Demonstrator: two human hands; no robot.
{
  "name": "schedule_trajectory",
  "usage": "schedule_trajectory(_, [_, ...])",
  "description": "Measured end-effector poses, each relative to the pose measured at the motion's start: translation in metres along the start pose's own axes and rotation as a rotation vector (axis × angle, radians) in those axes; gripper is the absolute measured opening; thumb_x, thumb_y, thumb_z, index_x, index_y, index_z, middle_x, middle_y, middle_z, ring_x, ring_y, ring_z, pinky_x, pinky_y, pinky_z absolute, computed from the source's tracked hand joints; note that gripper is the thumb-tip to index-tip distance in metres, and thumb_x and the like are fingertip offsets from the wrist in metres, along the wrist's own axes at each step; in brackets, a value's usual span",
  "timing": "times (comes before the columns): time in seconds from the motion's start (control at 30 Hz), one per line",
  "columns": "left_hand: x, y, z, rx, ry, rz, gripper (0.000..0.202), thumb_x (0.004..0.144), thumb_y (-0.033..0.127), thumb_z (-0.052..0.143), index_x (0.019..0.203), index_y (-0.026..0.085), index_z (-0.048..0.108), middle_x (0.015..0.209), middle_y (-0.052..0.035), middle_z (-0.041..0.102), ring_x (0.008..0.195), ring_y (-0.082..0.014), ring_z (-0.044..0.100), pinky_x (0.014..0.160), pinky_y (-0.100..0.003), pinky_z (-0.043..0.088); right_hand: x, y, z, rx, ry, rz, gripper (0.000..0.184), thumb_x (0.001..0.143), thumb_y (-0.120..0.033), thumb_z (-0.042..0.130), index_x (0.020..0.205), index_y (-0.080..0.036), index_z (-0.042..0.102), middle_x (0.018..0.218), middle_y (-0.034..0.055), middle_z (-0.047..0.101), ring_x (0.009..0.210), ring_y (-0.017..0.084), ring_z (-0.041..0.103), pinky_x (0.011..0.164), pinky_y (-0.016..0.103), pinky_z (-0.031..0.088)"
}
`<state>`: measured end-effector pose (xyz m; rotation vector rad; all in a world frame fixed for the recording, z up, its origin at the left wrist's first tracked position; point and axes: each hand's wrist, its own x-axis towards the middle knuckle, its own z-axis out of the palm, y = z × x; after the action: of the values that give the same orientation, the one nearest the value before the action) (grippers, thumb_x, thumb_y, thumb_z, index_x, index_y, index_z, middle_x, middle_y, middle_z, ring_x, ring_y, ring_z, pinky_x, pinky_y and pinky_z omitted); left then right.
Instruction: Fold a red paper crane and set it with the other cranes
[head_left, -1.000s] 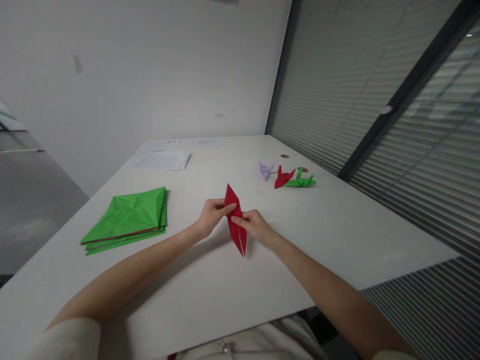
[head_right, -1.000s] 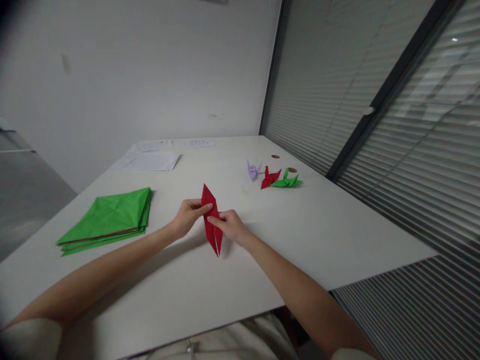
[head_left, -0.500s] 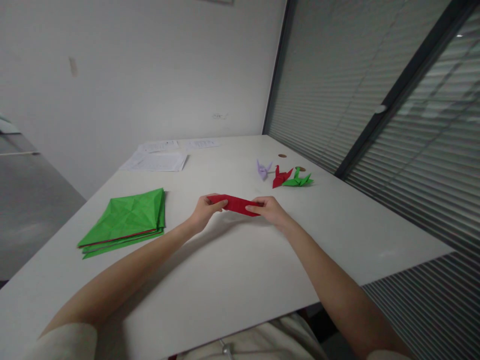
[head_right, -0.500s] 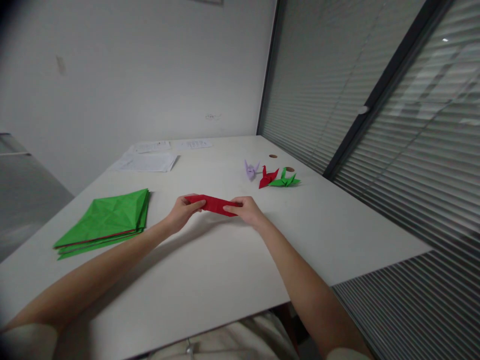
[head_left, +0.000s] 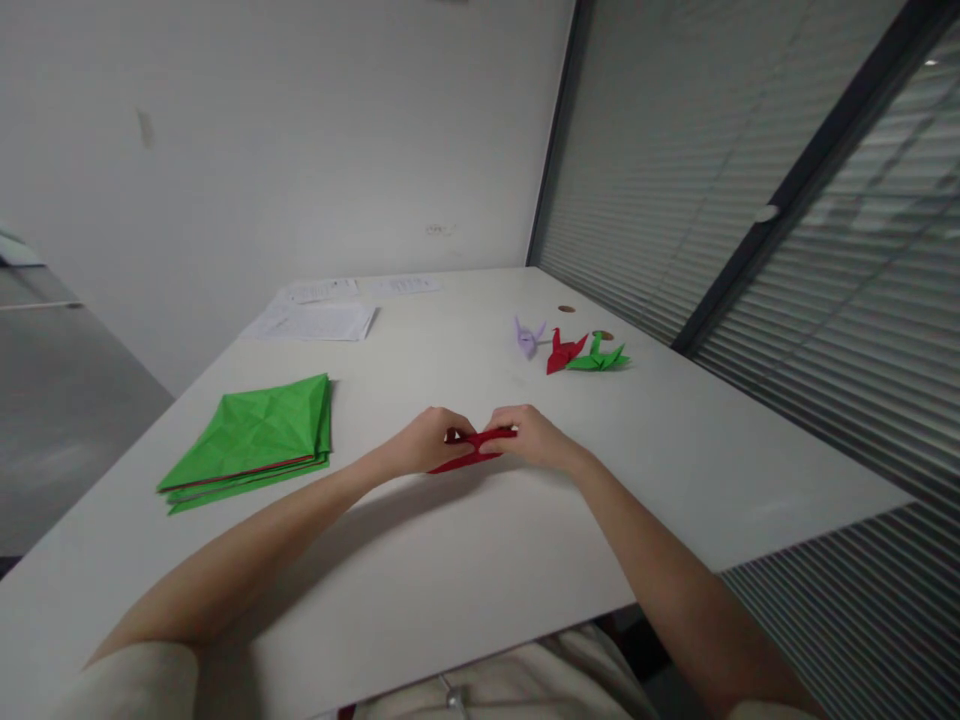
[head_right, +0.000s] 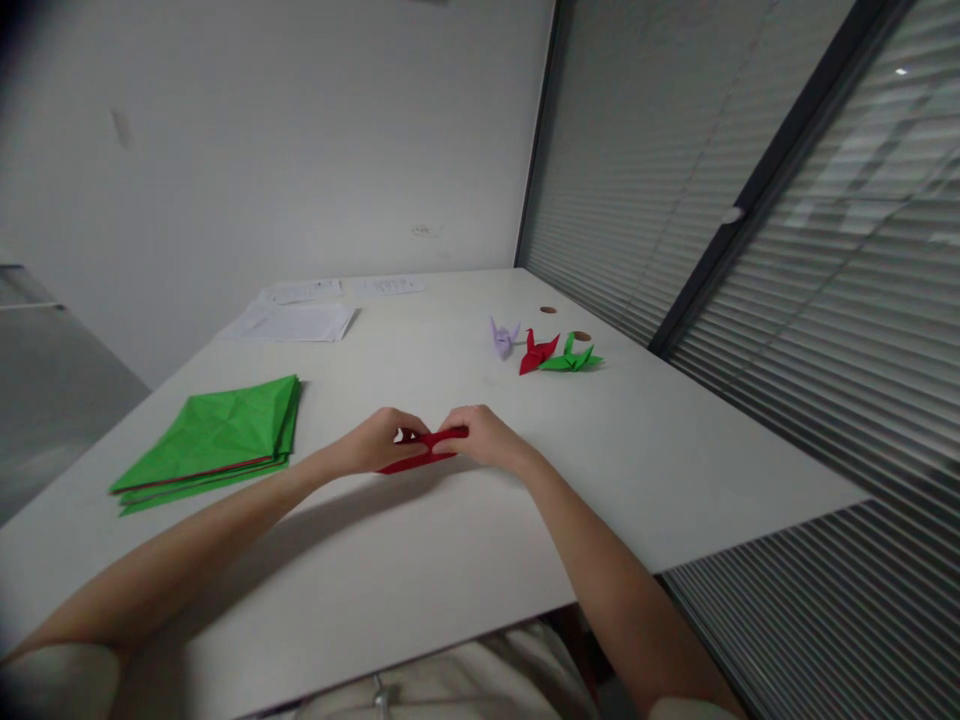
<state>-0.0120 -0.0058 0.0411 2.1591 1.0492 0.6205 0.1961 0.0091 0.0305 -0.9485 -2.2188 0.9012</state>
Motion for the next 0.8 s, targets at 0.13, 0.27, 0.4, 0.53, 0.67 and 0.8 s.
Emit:
schedule_trajectory(0.13, [0.005, -0.007, -0.002, -0.322, 0.196, -0.067, 0.017, 0.072, 0.023, 0.065, 0.087, 0.015, 0.064, 0.072, -0.0013, 0.065, 0.058, -0.0113, 0.057, 0.053, -0.022, 0.043, 0.003, 0.003, -0.001, -0.109, 0.541, -0.123, 0.037, 0.076, -0.031, 0.071, 0.111, -0.021, 0.065, 0.094, 0.0062, 0.059, 0.084, 0.018, 0.057, 0.077, 0.034, 0.047])
schedule_trajectory(0.27, [0.008, -0.010, -0.004, -0.689, 0.375, -0.069, 0.048, 0.068, 0.027, 0.073, 0.107, 0.022, 0.045, 0.078, 0.0024, 0.061, 0.058, -0.0097, 0.058, 0.050, -0.019, 0.045, 0.002, 0.005, -0.002, -0.147, 0.727, -0.226, 0.045, 0.082, -0.026, 0.062, 0.126, -0.028, 0.055, 0.105, 0.0070, 0.050, 0.087, 0.018, 0.056, 0.077, 0.035, 0.050])
schedule_trajectory(0.4, [0.009, -0.008, -0.002, -0.692, 0.426, 0.027, 0.036, 0.067, 0.031, 0.076, 0.092, 0.018, 0.053, 0.079, 0.0008, 0.061, 0.058, -0.0078, 0.057, 0.052, -0.018, 0.046, -0.002, 0.003, 0.009, -0.055, 0.409, -0.320, 0.038, 0.088, -0.019, 0.052, 0.122, -0.033, 0.060, 0.119, 0.0068, 0.039, 0.089, 0.014, 0.058, 0.082, 0.036, 0.051])
schedule_trajectory(0.53, [0.010, -0.010, -0.001, -0.660, 0.431, 0.050, 0.026, 0.066, 0.033, 0.077, 0.079, 0.013, 0.068, 0.080, -0.0050, 0.068, 0.067, -0.0131, 0.062, 0.062, -0.025, 0.050, -0.002, -0.001, 0.016, 0.024, 0.300, -0.308, 0.031, 0.090, -0.021, 0.050, 0.113, -0.032, 0.067, 0.123, 0.0070, 0.036, 0.090, 0.013, 0.059, 0.092, 0.040, 0.048])
schedule_trajectory(0.67, [0.009, -0.012, -0.002, -0.729, 0.391, 0.032, 0.026, 0.066, 0.031, 0.078, 0.084, 0.013, 0.074, 0.085, -0.0077, 0.072, 0.077, -0.0179, 0.064, 0.074, -0.032, 0.052, -0.001, -0.001, 0.014, 0.126, 0.323, -0.254, 0.025, 0.088, -0.028, 0.056, 0.108, -0.030, 0.070, 0.122, 0.0081, 0.044, 0.098, 0.017, 0.058, 0.093, 0.039, 0.049])
schedule_trajectory(0.8, [0.007, -0.012, -0.002, -0.828, 0.320, 0.018, 0.032, 0.064, 0.027, 0.079, 0.093, 0.014, 0.074, 0.088, -0.0081, 0.072, 0.079, -0.0184, 0.065, 0.075, -0.032, 0.051, 0.001, 0.000, 0.011, 0.329, 0.317, -0.196, 0.023, 0.084, -0.036, 0.061, 0.103, -0.027, 0.072, 0.122, 0.0086, 0.050, 0.115, 0.022, 0.052, 0.090, 0.035, 0.051])
